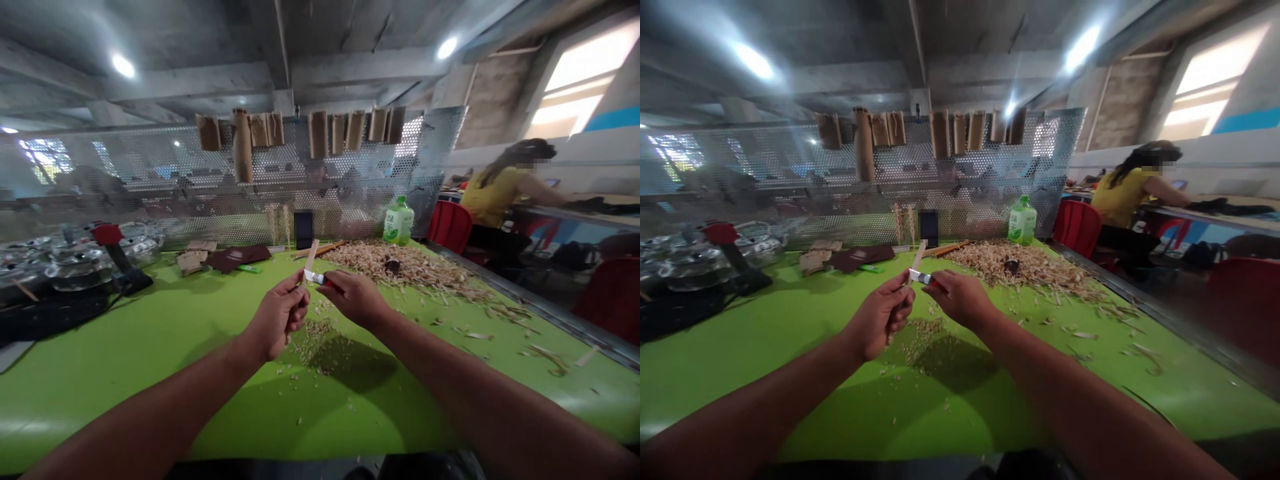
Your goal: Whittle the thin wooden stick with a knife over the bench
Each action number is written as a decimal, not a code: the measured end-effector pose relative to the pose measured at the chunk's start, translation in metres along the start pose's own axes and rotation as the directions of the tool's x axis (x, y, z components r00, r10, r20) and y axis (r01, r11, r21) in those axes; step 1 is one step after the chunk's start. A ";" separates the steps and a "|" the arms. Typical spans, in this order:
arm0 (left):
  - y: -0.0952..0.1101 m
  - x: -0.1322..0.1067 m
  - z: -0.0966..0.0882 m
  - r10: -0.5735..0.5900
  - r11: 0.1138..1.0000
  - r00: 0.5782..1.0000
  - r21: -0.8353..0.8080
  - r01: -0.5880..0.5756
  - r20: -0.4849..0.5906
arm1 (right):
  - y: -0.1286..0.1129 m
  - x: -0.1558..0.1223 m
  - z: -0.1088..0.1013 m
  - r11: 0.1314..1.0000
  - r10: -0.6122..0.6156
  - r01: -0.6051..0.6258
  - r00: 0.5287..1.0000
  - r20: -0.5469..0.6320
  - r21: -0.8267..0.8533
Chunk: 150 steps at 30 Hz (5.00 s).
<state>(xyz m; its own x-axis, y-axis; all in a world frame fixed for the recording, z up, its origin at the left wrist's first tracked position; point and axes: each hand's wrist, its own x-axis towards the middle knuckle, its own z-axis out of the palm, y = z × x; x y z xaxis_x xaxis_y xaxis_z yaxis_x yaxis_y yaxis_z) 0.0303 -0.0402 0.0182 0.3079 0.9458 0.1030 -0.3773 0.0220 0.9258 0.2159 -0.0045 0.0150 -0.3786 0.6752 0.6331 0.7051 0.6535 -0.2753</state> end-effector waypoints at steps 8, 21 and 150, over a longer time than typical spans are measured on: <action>-0.006 -0.015 0.013 -0.130 0.991 0.977 0.063 0.121 0.169 | 0.077 0.020 -0.041 0.868 0.495 -0.475 0.812 -0.309 0.143; 0.000 0.003 -0.003 -0.065 0.977 0.996 -0.199 0.077 0.063 | 0.000 0.000 -0.001 0.988 -0.012 0.010 1.000 0.011 0.153; 0.005 0.001 0.003 -0.060 0.998 0.995 0.004 0.060 0.078 | 0.005 0.004 -0.006 0.997 -0.017 0.016 1.000 -0.012 -0.080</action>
<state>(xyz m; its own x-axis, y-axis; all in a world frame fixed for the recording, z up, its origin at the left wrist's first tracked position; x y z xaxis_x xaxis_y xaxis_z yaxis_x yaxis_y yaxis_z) 0.0310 -0.0404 0.0244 0.3971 0.9147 0.0751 -0.3550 0.0777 0.9316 0.2214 -0.0007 0.0208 -0.3829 0.6600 0.6463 0.7449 0.6344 -0.2065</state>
